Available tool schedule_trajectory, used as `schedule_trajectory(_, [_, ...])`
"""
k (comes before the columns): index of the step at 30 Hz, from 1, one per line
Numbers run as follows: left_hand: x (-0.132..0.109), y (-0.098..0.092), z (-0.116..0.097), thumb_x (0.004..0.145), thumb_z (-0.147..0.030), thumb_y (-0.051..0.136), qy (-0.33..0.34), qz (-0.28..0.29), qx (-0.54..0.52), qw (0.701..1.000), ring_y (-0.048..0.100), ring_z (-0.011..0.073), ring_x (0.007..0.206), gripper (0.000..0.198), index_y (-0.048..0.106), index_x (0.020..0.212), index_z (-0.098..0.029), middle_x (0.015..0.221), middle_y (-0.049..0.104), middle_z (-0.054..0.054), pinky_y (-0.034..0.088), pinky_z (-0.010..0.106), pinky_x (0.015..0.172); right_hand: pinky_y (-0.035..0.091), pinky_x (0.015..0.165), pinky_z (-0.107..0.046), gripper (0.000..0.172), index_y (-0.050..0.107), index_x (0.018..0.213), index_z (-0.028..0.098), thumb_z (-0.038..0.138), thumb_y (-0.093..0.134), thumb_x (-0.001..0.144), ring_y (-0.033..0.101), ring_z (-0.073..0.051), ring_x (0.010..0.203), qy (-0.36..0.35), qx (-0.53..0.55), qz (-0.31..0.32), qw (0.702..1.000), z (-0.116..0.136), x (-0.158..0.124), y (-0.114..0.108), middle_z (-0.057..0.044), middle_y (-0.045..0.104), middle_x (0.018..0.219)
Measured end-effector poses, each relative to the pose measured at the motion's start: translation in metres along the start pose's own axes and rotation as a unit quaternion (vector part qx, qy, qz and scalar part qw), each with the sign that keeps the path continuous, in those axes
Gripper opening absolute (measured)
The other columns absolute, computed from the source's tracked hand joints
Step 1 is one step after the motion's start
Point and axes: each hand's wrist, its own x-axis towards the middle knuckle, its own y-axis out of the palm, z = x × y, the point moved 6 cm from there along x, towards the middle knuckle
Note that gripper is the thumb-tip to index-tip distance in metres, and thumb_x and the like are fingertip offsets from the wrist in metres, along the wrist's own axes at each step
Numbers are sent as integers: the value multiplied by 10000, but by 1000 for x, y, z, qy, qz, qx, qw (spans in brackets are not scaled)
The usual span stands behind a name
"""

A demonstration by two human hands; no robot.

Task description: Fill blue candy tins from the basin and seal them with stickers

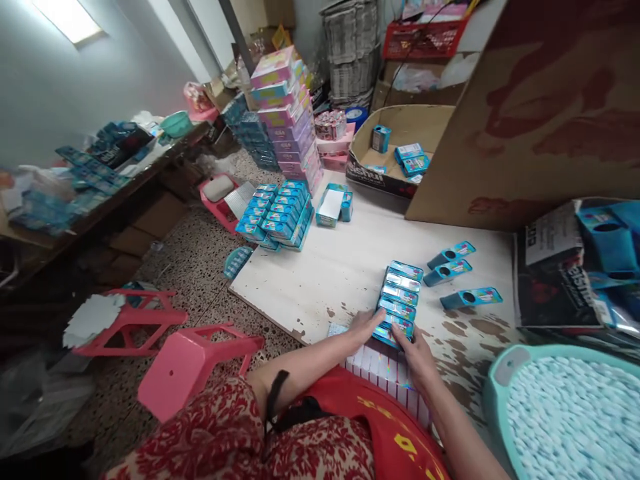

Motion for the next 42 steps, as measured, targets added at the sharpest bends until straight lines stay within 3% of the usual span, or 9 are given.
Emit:
schedule_trajectory(8, [-2,-40,-14,674,-545,638,-18,-108,-115,987,621,249,935,531,645,1023,-145,1008,680,104,469,351,826,498,858,-402,667,598,1125,159,524,739,586,628,-279,971,-62,-96,75,991,29,4,45,-106,673,1068])
schedule_trajectory(17, [-84,-198,16,547,-367,762,-19,-297,-234,926,634,175,714,574,609,1047,-131,884,687,67,487,274,635,486,854,-452,635,609,1154,193,504,724,613,588,-285,1052,-88,-215,281,931,20,-13,161,-119,596,1215])
schedule_trajectory(20, [-112,-249,32,518,-361,768,-11,-349,-219,911,613,150,633,558,609,995,-118,804,680,44,479,261,598,471,870,-449,555,640,1097,188,524,677,657,581,-281,1058,-152,-274,274,909,31,-5,150,-124,615,1173])
schedule_trajectory(25, [-126,-307,31,514,-359,754,-7,-349,-216,912,620,165,644,508,617,936,-112,785,686,53,478,268,606,461,852,-433,529,667,987,191,606,608,664,595,-306,1011,-168,-420,161,877,48,24,76,-120,654,1081])
schedule_trajectory(30, [-119,-341,20,513,-314,753,-16,-343,-201,917,630,206,671,430,652,870,-96,777,692,98,486,313,628,493,704,-375,410,683,713,229,622,627,609,654,-287,770,-79,-492,229,836,23,22,38,-72,710,811])
schedule_trajectory(34, [-121,-361,14,539,-269,748,-17,-405,-170,898,627,222,699,329,652,801,-94,745,677,101,475,322,651,492,813,-411,485,702,760,221,643,633,532,652,-327,893,-8,-484,251,838,-6,20,28,-75,723,889])
schedule_trajectory(37, [-134,-355,11,584,-269,734,-2,-484,-142,863,581,270,1003,455,622,1000,-121,1046,642,138,454,354,814,464,895,-422,522,719,825,232,631,646,496,620,-342,1001,5,-492,272,827,-18,20,27,-66,707,1004])
schedule_trajectory(40, [-153,-311,0,709,-357,654,70,-592,-16,803,374,265,1264,506,545,1170,-176,1309,483,135,326,389,1009,474,867,-415,480,719,809,251,634,623,537,630,-336,959,-5,-506,304,807,-15,12,33,-43,719,950])
schedule_trajectory(42, [-148,-254,-9,781,-390,576,145,-552,109,814,386,249,1245,433,559,1164,-189,1268,511,129,273,400,1053,501,745,-389,443,682,688,246,663,551,616,647,-310,807,-37,-518,320,793,-3,1,42,-39,716,777])
